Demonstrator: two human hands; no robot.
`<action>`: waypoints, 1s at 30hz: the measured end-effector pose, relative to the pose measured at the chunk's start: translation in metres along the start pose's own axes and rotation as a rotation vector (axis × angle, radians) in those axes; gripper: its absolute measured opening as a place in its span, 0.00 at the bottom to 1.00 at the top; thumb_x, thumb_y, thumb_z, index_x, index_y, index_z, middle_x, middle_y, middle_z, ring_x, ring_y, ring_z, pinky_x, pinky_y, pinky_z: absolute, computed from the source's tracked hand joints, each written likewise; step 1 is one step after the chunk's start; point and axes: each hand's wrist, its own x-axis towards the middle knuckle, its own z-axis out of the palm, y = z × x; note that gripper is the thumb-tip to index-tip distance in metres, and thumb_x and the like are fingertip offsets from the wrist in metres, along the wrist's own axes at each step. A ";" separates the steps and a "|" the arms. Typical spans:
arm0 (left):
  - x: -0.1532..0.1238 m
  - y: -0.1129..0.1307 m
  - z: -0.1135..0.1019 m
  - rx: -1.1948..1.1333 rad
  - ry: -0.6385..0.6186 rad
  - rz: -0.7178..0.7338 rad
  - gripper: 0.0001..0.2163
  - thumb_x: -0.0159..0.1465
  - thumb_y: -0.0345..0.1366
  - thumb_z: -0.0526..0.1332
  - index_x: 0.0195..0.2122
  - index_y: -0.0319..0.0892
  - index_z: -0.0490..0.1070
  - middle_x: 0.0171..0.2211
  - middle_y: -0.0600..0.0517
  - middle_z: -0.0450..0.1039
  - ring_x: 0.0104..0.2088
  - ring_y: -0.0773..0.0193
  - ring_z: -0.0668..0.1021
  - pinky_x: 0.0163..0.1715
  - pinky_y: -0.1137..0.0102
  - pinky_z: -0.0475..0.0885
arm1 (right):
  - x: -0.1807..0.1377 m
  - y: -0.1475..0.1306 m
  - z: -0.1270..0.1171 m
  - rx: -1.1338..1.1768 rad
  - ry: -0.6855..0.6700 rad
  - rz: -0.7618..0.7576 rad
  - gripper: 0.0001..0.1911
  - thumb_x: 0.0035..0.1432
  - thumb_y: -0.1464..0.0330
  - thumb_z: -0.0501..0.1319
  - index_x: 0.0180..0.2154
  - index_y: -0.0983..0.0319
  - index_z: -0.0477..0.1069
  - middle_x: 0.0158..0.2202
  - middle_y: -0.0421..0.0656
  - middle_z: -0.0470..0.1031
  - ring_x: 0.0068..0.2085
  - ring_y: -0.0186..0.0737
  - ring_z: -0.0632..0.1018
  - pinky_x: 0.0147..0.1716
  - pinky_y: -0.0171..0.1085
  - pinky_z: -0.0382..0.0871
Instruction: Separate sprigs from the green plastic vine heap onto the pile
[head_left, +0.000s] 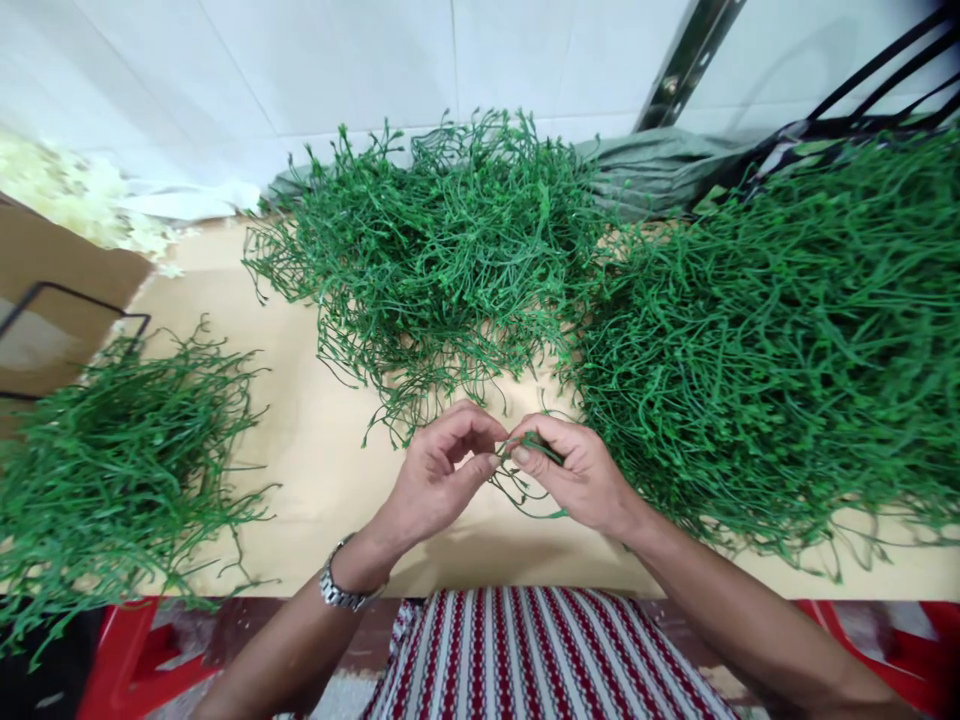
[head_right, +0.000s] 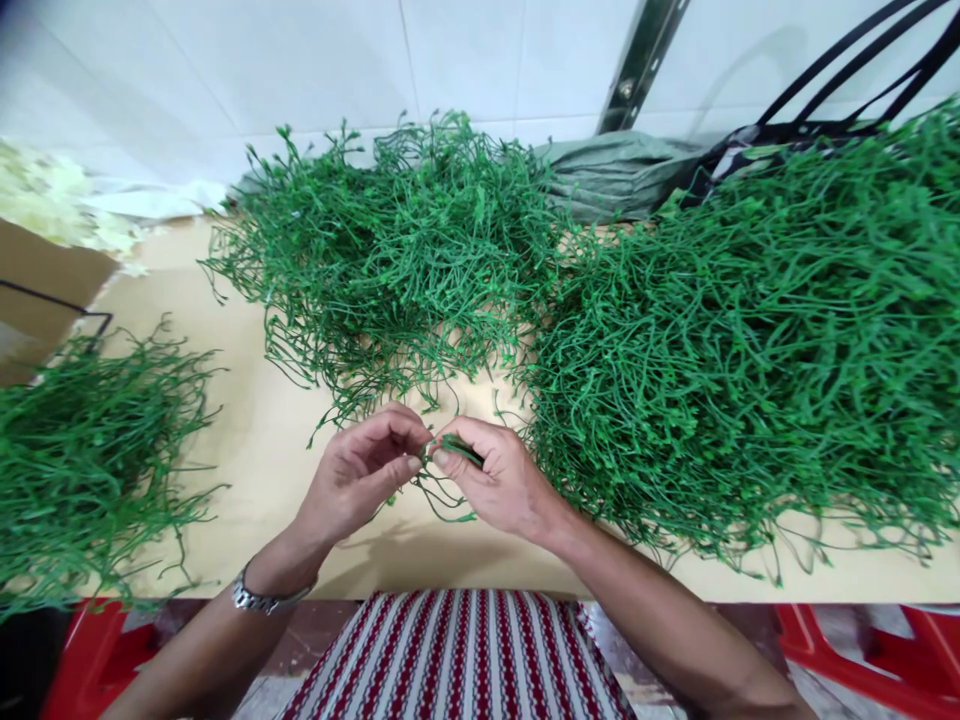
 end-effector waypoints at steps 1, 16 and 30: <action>0.000 0.000 0.000 0.019 0.001 0.022 0.03 0.56 0.30 0.60 0.31 0.38 0.70 0.30 0.51 0.64 0.29 0.68 0.68 0.28 0.74 0.64 | 0.000 0.001 0.000 0.007 0.002 0.011 0.10 0.59 0.64 0.53 0.30 0.62 0.66 0.21 0.36 0.58 0.23 0.30 0.60 0.22 0.29 0.55; 0.002 0.007 -0.002 0.373 -0.034 0.051 0.05 0.57 0.29 0.56 0.27 0.38 0.71 0.22 0.52 0.70 0.24 0.68 0.70 0.25 0.74 0.64 | 0.004 -0.002 -0.009 -0.182 -0.098 -0.061 0.07 0.54 0.66 0.59 0.30 0.62 0.62 0.23 0.35 0.61 0.24 0.30 0.62 0.24 0.30 0.54; 0.004 0.003 -0.003 0.018 -0.077 -0.280 0.03 0.49 0.29 0.59 0.21 0.37 0.71 0.16 0.56 0.61 0.18 0.73 0.62 0.18 0.75 0.55 | 0.008 -0.004 -0.019 -0.221 -0.285 -0.037 0.06 0.54 0.70 0.56 0.27 0.62 0.61 0.21 0.34 0.57 0.23 0.29 0.59 0.22 0.30 0.51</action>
